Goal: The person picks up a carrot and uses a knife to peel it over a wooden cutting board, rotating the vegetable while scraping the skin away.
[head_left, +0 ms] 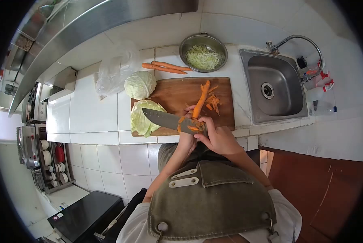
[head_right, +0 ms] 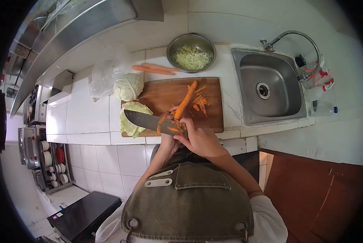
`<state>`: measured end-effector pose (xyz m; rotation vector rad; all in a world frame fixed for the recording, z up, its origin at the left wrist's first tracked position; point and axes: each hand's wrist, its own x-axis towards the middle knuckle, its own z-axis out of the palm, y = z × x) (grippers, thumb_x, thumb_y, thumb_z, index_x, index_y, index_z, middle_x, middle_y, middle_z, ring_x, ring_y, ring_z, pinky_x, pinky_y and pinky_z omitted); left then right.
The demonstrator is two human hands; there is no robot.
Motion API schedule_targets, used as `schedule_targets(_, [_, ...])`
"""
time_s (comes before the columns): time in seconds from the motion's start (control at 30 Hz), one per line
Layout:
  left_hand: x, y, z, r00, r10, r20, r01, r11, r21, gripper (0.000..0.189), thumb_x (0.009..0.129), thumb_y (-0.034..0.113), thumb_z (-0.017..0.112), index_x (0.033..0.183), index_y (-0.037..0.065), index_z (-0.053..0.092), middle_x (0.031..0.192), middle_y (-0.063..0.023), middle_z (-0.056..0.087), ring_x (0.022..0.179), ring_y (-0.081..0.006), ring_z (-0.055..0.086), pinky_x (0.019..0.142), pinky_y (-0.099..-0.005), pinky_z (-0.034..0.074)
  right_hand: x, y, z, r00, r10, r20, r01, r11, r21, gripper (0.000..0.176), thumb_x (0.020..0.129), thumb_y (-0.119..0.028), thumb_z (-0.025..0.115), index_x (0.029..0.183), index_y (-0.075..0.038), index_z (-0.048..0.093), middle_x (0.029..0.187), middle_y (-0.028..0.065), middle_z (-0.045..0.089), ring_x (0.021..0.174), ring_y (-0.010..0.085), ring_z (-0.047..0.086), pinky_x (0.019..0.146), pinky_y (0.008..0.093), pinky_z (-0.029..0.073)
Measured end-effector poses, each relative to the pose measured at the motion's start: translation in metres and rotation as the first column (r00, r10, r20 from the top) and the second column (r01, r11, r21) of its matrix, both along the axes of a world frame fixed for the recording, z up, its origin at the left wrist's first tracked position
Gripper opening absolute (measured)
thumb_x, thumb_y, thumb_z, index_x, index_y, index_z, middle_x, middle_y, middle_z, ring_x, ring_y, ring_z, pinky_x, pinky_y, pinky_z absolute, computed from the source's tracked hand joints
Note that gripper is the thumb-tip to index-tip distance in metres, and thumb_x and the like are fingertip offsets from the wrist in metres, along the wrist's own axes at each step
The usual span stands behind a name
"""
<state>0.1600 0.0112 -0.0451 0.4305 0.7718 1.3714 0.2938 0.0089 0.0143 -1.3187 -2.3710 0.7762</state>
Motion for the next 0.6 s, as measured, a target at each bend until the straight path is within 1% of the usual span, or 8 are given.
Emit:
schedule_targets(0.2, [0.002, -0.003, -0.001, 1.000, -0.017, 0.018, 0.018, 1.000, -0.020, 0.031, 0.100, 0.023, 0.040, 0.126, 0.006, 0.041, 0.119, -0.0092, 0.051, 0.109, -0.0164, 0.052, 0.090, -0.0317, 0.047, -0.003, 0.002, -0.007, 0.992, -0.039, -0.119, 0.043, 0.999, 0.029, 0.048, 0.091, -0.038, 0.058, 0.117, -0.001, 0.040, 0.069, 0.0185, 0.061, 0.060, 0.0362, 0.063, 0.054, 0.0432, 0.049])
schedule_targets(0.23, [0.004, -0.001, 0.000, 1.000, 0.002, -0.020, -0.003, 0.999, -0.040, 0.030, 0.100, 0.022, 0.040, 0.126, 0.006, 0.041, 0.119, -0.0095, 0.051, 0.108, -0.0171, 0.053, 0.091, -0.0324, 0.046, -0.002, 0.004, -0.009, 0.992, -0.040, -0.119, 0.044, 0.999, 0.029, 0.048, 0.091, -0.038, 0.058, 0.117, -0.001, 0.040, 0.069, 0.0185, 0.061, 0.060, 0.0362, 0.063, 0.054, 0.0432, 0.049])
schedule_targets(0.3, [0.003, 0.000, 0.004, 0.998, 0.021, -0.062, -0.025, 0.998, -0.060, 0.030, 0.100, 0.022, 0.039, 0.126, 0.006, 0.041, 0.119, -0.0097, 0.051, 0.108, -0.0177, 0.053, 0.093, -0.0331, 0.045, 0.001, 0.006, -0.010, 0.957, -0.091, -0.274, 0.079, 0.995, -0.053, 0.051, 0.091, -0.036, 0.059, 0.123, -0.002, 0.039, 0.071, 0.0192, 0.061, 0.061, 0.0374, 0.062, 0.055, 0.0447, 0.048])
schedule_targets(0.33, [0.000, 0.001, 0.007, 0.997, -0.001, -0.076, -0.005, 0.997, -0.079, 0.030, 0.100, 0.022, 0.039, 0.125, 0.006, 0.041, 0.121, -0.0097, 0.051, 0.110, -0.0181, 0.053, 0.095, -0.0337, 0.044, 0.003, 0.006, -0.009, 0.957, -0.090, -0.276, 0.079, 0.996, -0.052, 0.051, 0.091, -0.036, 0.059, 0.123, -0.002, 0.039, 0.071, 0.0192, 0.061, 0.061, 0.0374, 0.062, 0.055, 0.0447, 0.048])
schedule_targets(0.4, [-0.003, 0.001, 0.008, 0.996, -0.026, -0.088, 0.017, 0.995, -0.097, 0.030, 0.100, 0.022, 0.038, 0.125, 0.006, 0.041, 0.122, -0.0096, 0.050, 0.111, -0.0185, 0.052, 0.098, -0.0342, 0.042, 0.009, 0.006, -0.001, 0.985, -0.018, -0.173, 0.010, 0.999, -0.049, 0.058, 0.090, -0.035, 0.060, 0.132, -0.003, 0.035, 0.072, 0.0196, 0.061, 0.062, 0.0384, 0.061, 0.056, 0.0452, 0.047])
schedule_targets(0.43, [-0.003, 0.000, 0.004, 0.997, -0.006, -0.082, 0.002, 0.999, -0.046, 0.030, 0.100, 0.021, 0.038, 0.125, 0.007, 0.041, 0.124, -0.0096, 0.049, 0.113, -0.0186, 0.052, 0.098, -0.0342, 0.043, 0.009, 0.005, 0.000, 0.985, -0.020, -0.171, 0.011, 0.999, -0.050, 0.058, 0.090, -0.035, 0.060, 0.132, -0.003, 0.035, 0.072, 0.0196, 0.061, 0.062, 0.0384, 0.061, 0.056, 0.0452, 0.047])
schedule_targets(0.5, [-0.005, -0.001, -0.002, 0.997, 0.008, -0.074, -0.008, 1.000, 0.003, 0.030, 0.100, 0.021, 0.037, 0.125, 0.007, 0.041, 0.125, -0.0095, 0.049, 0.115, -0.0187, 0.051, 0.098, -0.0342, 0.043, 0.009, 0.001, 0.002, 0.982, 0.053, -0.183, -0.061, 0.997, -0.039, 0.063, 0.091, -0.031, 0.059, 0.140, -0.006, 0.028, 0.086, 0.0213, 0.064, 0.070, 0.0396, 0.063, 0.061, 0.0455, 0.048])
schedule_targets(0.6, [-0.006, -0.001, -0.005, 0.995, -0.015, -0.094, 0.017, 1.000, 0.016, 0.029, 0.100, 0.022, 0.037, 0.125, 0.007, 0.042, 0.126, -0.0089, 0.048, 0.117, -0.0186, 0.051, 0.098, -0.0342, 0.043, 0.009, 0.002, 0.009, 0.995, 0.048, -0.092, -0.057, 0.993, -0.099, 0.067, 0.091, -0.033, 0.059, 0.143, -0.006, 0.026, 0.081, 0.0203, 0.063, 0.068, 0.0382, 0.062, 0.060, 0.0442, 0.047])
